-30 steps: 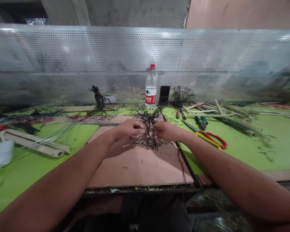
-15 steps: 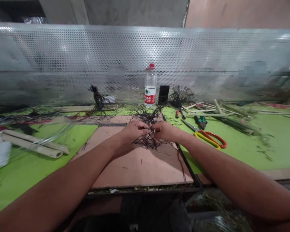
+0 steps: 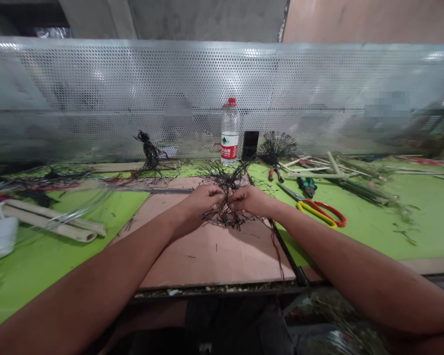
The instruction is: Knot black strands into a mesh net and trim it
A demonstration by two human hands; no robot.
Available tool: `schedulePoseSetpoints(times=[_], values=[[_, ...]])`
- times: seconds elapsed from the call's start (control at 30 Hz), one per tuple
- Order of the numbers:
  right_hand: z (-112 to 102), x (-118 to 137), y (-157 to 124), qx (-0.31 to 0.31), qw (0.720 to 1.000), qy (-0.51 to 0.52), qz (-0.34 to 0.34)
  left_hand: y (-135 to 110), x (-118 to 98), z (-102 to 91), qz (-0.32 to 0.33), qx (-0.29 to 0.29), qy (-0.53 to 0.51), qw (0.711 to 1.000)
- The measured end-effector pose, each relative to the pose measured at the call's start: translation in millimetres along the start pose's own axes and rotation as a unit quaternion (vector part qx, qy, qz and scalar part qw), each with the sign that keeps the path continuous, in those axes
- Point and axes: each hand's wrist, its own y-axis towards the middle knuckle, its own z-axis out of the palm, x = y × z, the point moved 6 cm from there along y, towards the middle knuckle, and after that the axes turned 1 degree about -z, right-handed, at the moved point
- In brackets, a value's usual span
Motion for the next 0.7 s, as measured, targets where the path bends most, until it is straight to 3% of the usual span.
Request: schedulePoseSetpoints(times=[0.17,0.4,0.7], values=[[0,0,-1,0.002,1.0,-0.009,-0.003,3,-3,10.2,0.042,0.07,0.182,0.98],[1,-1,0,0.001,1.0,-0.019,0.004,2,-1,21.5,0.002,0.128,0.169,0.977],[4,2,0,0.025,0.999,-0.048,0.003,8,3,23.4,0.01,0.145,0.193,0.97]])
